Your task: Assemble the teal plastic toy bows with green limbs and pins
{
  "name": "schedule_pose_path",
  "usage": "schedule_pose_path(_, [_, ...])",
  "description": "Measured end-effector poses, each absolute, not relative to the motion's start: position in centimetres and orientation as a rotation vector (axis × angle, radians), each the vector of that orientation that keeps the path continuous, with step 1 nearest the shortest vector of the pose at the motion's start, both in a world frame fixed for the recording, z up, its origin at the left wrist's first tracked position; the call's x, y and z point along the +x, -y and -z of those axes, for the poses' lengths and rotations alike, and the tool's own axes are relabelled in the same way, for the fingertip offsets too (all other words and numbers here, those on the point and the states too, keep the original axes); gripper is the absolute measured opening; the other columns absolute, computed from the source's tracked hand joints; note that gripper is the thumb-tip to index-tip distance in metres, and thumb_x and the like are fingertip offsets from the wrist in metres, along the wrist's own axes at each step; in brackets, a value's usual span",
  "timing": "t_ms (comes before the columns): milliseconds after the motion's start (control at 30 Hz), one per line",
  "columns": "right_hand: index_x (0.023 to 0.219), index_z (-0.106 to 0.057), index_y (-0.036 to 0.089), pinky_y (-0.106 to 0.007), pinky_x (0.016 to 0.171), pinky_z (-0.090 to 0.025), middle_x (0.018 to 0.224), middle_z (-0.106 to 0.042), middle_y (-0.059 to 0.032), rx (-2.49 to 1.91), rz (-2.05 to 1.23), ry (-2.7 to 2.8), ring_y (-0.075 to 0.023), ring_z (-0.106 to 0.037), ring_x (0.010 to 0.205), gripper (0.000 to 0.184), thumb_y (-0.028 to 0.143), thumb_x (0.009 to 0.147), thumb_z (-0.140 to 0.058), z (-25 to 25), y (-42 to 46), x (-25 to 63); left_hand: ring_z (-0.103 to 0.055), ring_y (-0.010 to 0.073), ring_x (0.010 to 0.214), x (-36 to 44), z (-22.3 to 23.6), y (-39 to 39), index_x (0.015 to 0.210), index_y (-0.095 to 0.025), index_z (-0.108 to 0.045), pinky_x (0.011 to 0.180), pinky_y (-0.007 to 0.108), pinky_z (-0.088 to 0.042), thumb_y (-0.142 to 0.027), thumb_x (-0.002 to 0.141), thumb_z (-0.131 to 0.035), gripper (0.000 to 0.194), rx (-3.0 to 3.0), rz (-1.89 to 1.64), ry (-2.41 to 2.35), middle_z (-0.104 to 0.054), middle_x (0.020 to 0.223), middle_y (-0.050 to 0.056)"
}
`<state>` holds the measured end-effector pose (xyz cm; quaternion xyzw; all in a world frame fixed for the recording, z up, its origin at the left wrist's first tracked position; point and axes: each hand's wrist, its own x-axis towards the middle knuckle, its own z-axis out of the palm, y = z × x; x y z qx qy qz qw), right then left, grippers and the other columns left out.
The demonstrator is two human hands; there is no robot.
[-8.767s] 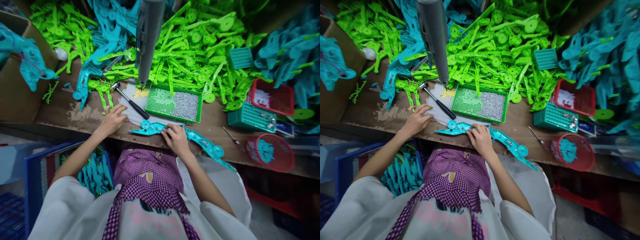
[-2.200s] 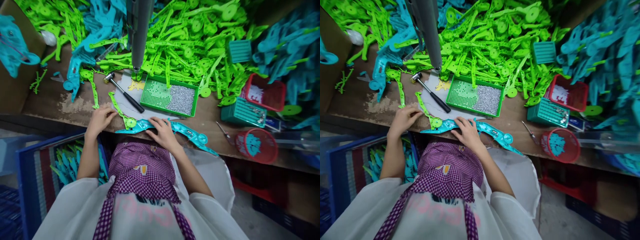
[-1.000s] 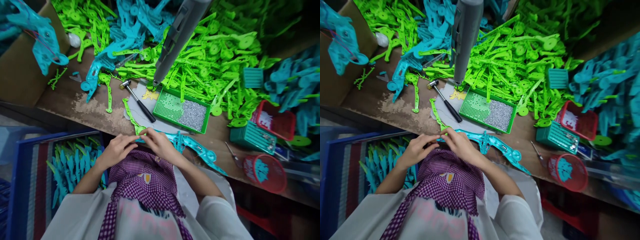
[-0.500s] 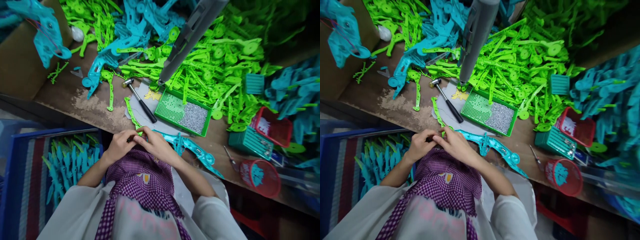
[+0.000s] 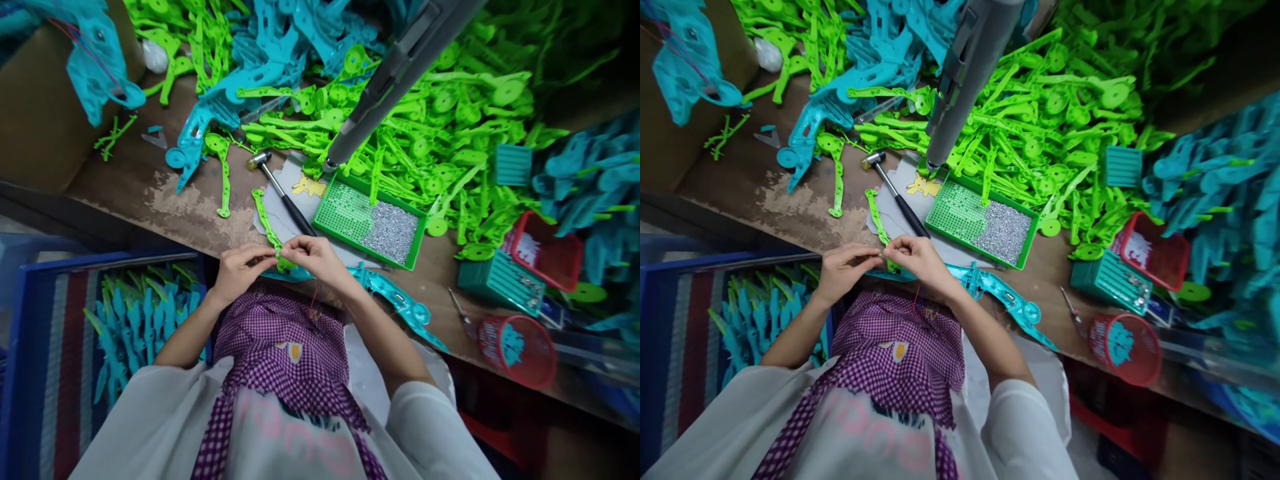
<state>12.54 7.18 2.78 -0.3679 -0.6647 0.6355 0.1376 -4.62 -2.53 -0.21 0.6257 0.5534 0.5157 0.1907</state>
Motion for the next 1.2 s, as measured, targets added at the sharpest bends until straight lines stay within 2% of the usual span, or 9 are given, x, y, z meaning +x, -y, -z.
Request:
schedule_pose_path(167, [0.083,-0.067,0.014,-0.024,0.052,-0.029,0.06,-0.047,0.0046,-1.046,-1.707,2.013,-0.0073,-0.036,0.055,0.043,0.056,0.082,-0.061,-2.8,-6.8,12.4,-0.072,0.015,0.076,-4.3,0.8,2.3,0.089,-0.02,-0.075,0.072,0.028,-0.059,-0.029,0.087,-0.069,0.011,1.719,-1.509,-1.674,-0.077,0.083,0.004])
schedule_pose_path(333, [0.092,-0.072,0.016,-0.025,0.061,-0.036,0.071,-0.057,-0.0005,-0.932,-1.24,2.249,-0.0102,-0.047,0.063,0.028,0.04,0.091,-0.056,-3.0,-6.2,12.8,-0.071,0.0138,0.071,-4.4,1.1,2.0,0.084,-0.018,-0.075,0.068,0.025,-0.058,-0.03,0.087,-0.069,0.014,1.689,-1.498,-1.634,-0.076,0.08,0.004])
schedule_pose_path(467, [0.092,-0.072,0.016,-0.025,0.063,-0.038,0.075,-0.062,-0.0027,-0.86,-1.113,2.32,-0.0109,-0.05,0.066,0.024,0.031,0.092,-0.054,-2.5,-5.9,12.7,-0.071,0.0139,0.071,-4.9,1.3,1.9,0.084,-0.017,-0.075,0.069,0.025,-0.058,-0.028,0.086,-0.07,0.011,1.695,-1.489,-1.568,-0.076,0.08,0.004])
schedule_pose_path(600, [0.086,-0.07,0.016,-0.025,0.062,-0.036,0.072,-0.06,-0.0012,-0.918,-1.172,2.259,-0.0101,-0.046,0.063,0.024,0.034,0.09,-0.055,-2.1,-6.0,12.2,-0.071,0.0135,0.071,-5.3,1.3,1.7,0.085,-0.018,-0.074,0.069,0.025,-0.057,-0.024,0.085,-0.07,0.008,1.731,-1.474,-1.516,-0.077,0.081,0.004])
schedule_pose_path(733, [0.08,-0.068,0.014,-0.024,0.056,-0.031,0.064,-0.054,0.0023,-1.02,-1.531,2.099,-0.0077,-0.037,0.056,0.034,0.047,0.083,-0.062,-2.8,-7.0,11.9,-0.071,0.0134,0.072,-5.8,1.4,1.3,0.085,-0.018,-0.073,0.069,0.025,-0.057,-0.026,0.087,-0.068,0.009,1.799,-1.497,-1.515,-0.076,0.081,0.003])
schedule_pose_path(800, [0.078,-0.067,0.014,-0.024,0.054,-0.029,0.061,-0.05,0.0039,-1.063,-1.624,2.03,-0.007,-0.033,0.055,0.035,0.049,0.078,-0.065,-3.6,-8.0,11.6,-0.071,0.0142,0.077,-6.2,1.7,0.8,0.09,-0.018,-0.073,0.073,0.027,-0.057,-0.029,0.088,-0.068,0.012,1.815,-1.482,-1.557,-0.076,0.085,0.004])
schedule_pose_path(867, [0.078,-0.067,0.014,-0.024,0.054,-0.029,0.06,-0.047,0.0045,-1.093,-1.539,2.009,-0.0071,-0.034,0.055,0.031,0.045,0.078,-0.064,-4.3,-9.4,10.8,-0.07,0.0165,0.087,-6.6,2.2,0.3,0.097,-0.018,-0.072,0.081,0.031,-0.056,-0.033,0.089,-0.065,0.018,1.86,-1.405,-1.609,-0.075,0.094,0.007])
schedule_pose_path(1033, [0.075,-0.068,0.011,-0.023,0.062,-0.033,0.063,-0.054,0.003,-1.188,-1.239,2.211,-0.0082,-0.044,0.062,0.013,0.022,0.073,-0.06,-3.1,-13.8,6.8,-0.061,0.025,0.119,-6.9,3.5,-0.6,0.112,-0.019,-0.069,0.103,0.046,-0.045,-0.036,0.094,-0.057,0.027,2.195,-1.004,-1.601,-0.068,0.123,0.012])
schedule_pose_path(1200, [0.073,-0.07,0.011,-0.022,0.061,-0.033,0.063,-0.059,0.0007,-1.274,-1.268,2.497,-0.0106,-0.05,0.065,0.02,0.027,0.075,-0.058,-0.7,-15.9,4.7,-0.057,0.0256,0.126,-6.6,3.8,-0.8,0.115,-0.021,-0.067,0.109,0.05,-0.037,-0.036,0.095,-0.056,0.028,2.281,-0.784,-1.628,-0.066,0.127,0.011])
